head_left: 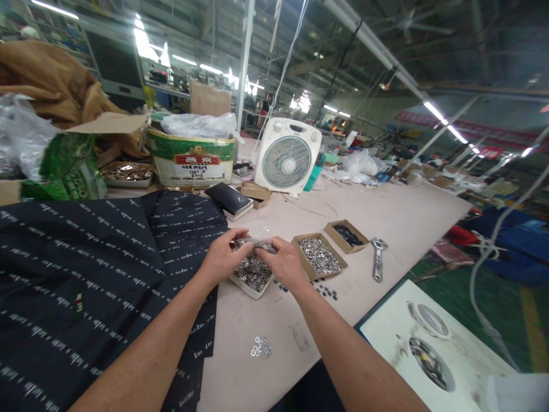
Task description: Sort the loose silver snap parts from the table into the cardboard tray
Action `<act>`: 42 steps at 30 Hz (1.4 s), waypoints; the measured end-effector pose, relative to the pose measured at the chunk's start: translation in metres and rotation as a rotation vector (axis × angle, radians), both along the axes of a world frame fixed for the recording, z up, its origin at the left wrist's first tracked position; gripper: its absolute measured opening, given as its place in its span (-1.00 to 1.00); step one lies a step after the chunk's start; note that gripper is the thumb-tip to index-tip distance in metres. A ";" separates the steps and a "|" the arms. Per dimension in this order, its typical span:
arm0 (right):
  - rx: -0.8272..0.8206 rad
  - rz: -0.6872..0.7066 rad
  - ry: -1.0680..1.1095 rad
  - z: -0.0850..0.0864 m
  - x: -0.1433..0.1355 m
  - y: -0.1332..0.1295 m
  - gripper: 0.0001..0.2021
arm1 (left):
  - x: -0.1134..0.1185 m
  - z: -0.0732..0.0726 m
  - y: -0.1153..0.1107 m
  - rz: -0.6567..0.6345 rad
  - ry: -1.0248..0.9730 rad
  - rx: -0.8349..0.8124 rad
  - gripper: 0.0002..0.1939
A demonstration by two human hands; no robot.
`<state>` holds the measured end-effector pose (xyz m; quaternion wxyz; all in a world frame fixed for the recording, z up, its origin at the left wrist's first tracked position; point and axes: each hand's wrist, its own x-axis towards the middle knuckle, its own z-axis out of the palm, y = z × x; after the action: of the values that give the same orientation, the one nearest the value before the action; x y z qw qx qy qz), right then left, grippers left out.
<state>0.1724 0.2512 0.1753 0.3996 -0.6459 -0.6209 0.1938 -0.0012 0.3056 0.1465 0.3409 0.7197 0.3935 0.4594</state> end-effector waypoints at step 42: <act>0.203 -0.052 0.055 0.021 -0.007 -0.004 -0.67 | -0.002 -0.001 0.005 0.023 -0.133 -0.075 -0.58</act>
<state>0.1658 0.2470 0.1963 0.4846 -0.6125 -0.6093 0.1373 -0.0037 0.3103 0.1454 0.3877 0.6697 0.3951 0.4951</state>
